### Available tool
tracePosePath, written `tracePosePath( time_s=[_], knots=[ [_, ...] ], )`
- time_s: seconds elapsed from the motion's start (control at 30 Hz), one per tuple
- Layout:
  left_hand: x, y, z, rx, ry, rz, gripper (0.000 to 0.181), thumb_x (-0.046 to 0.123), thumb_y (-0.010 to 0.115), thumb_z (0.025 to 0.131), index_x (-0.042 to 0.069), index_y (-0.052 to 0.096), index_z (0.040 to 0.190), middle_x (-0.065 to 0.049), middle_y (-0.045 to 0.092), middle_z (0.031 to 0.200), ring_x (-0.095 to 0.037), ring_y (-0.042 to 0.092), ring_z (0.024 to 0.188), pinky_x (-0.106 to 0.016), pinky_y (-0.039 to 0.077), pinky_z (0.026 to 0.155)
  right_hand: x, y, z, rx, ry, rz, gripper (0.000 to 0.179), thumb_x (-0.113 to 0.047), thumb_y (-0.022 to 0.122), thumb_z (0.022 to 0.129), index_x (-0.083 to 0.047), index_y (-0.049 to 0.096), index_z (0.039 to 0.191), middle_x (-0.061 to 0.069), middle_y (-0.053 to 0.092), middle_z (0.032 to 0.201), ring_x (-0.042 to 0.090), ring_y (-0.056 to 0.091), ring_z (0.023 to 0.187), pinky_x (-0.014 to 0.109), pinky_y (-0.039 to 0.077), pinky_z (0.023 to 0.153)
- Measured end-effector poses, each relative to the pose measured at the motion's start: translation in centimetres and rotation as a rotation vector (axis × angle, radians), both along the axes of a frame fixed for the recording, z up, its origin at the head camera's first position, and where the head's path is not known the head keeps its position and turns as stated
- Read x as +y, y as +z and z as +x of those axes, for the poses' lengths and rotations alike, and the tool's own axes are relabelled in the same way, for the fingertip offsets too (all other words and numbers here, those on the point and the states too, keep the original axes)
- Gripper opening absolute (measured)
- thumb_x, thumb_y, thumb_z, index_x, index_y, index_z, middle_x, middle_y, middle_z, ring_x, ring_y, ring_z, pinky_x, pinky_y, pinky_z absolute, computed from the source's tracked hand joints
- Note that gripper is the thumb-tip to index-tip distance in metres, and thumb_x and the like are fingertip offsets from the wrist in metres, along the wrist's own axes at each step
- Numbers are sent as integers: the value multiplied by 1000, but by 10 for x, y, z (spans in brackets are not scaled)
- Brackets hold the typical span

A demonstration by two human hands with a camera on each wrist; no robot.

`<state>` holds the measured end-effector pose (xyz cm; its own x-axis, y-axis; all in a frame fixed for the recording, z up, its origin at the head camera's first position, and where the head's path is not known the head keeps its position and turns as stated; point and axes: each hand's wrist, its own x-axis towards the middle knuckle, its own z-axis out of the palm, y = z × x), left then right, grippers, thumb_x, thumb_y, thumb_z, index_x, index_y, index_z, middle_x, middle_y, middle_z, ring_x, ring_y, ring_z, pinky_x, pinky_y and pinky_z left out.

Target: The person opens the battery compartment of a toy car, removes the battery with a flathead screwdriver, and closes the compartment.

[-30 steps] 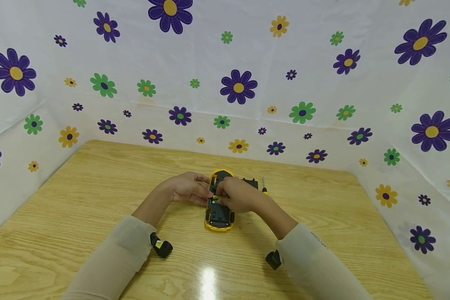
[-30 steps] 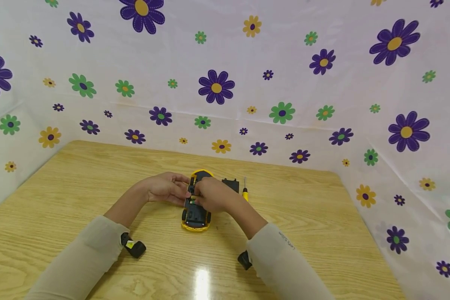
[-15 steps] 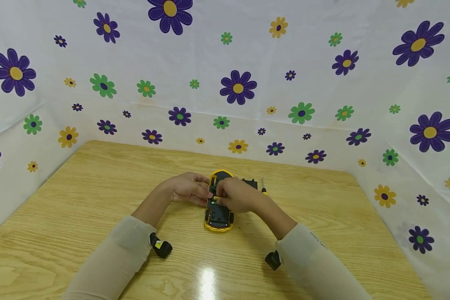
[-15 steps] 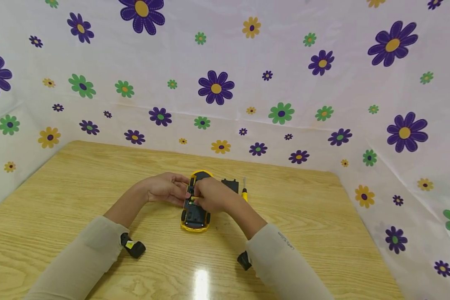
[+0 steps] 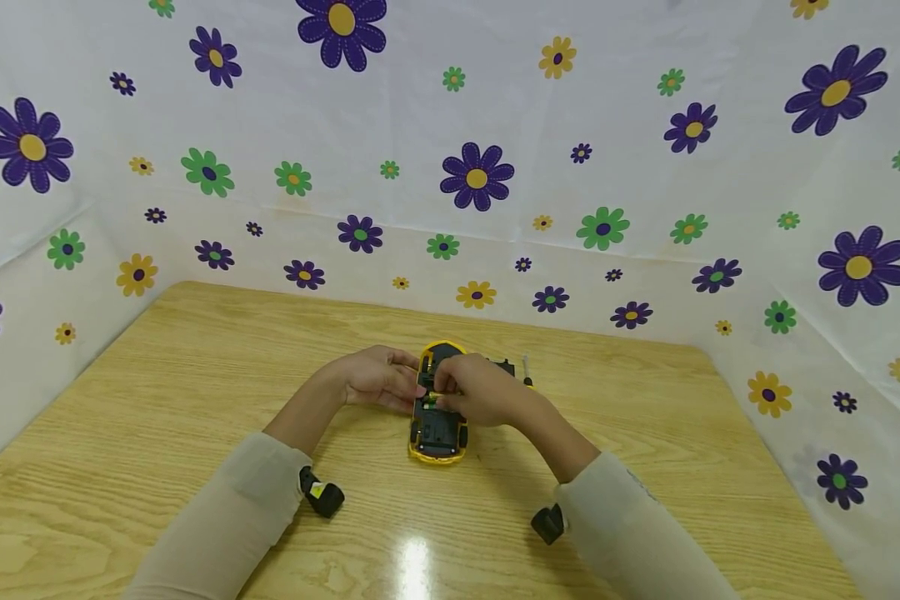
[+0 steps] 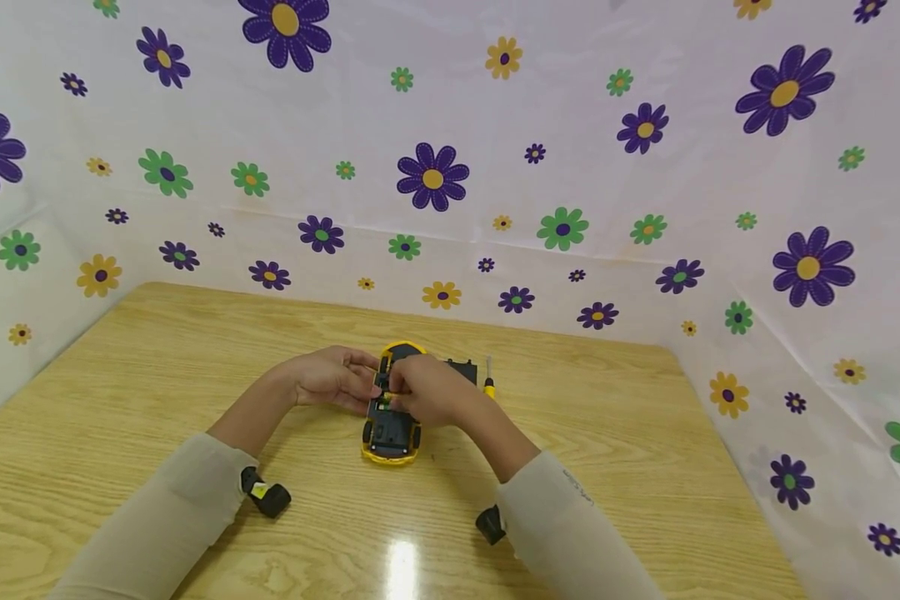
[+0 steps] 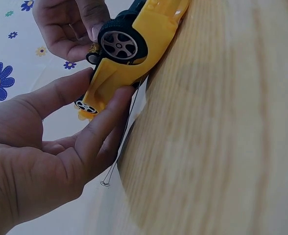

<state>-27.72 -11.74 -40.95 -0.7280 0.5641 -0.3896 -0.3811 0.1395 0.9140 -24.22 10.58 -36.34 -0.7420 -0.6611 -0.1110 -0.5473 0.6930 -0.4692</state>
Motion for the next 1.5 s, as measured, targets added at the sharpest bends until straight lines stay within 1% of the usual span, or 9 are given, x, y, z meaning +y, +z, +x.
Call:
tracePosePath(
  time_s=[0.23,0.57,0.77,0.9,1.07,1.23,1.5],
  knots=[
    [0,1,1,-5,4,3,76,-8,61,97,-5,18,159,-30,46,146,-36,63,119,-46,57,100,6,3,1,18,8,-1,5,-13,71,98,-10,67,100,-3,67,88,10,62,79,30,56,70],
    [2,0,1,-13,13,-1,74,-7,62,96,-6,21,158,-30,45,147,-36,64,117,-47,57,99,20,3,2,66,-17,-10,5,-12,73,97,-10,68,97,-3,67,90,11,61,82,30,56,74],
    [2,0,0,-10,4,2,75,-7,62,96,-6,20,159,-31,43,149,-40,61,123,-47,57,100,33,4,3,80,-23,-24,4,-10,73,96,-9,69,97,-2,67,90,11,61,81,30,56,73],
    [2,0,0,-7,0,0,76,-7,62,97,-6,19,159,-31,42,150,-41,58,126,-47,57,101,40,3,3,100,-18,-24,5,-9,74,95,-8,70,98,-2,68,91,10,62,81,29,57,74],
    [2,0,1,-1,-11,3,76,-7,61,97,-7,17,159,-31,39,152,-42,55,130,-47,56,102,49,-1,4,97,-11,-45,3,-7,73,96,-8,70,97,-3,68,88,9,62,78,29,56,71],
    [2,0,1,-4,-7,4,76,-7,61,97,-6,18,159,-31,39,153,-41,57,128,-47,56,101,58,-5,4,92,-16,-47,4,-7,72,96,-8,69,95,-3,66,87,9,59,76,28,54,69],
    [2,0,-1,-12,6,-1,76,-7,62,96,-5,19,159,-30,39,153,-41,57,128,-47,57,100,67,-12,4,85,-32,-30,4,-8,72,97,-6,71,100,-3,68,90,9,61,79,30,56,72]
  ],
)
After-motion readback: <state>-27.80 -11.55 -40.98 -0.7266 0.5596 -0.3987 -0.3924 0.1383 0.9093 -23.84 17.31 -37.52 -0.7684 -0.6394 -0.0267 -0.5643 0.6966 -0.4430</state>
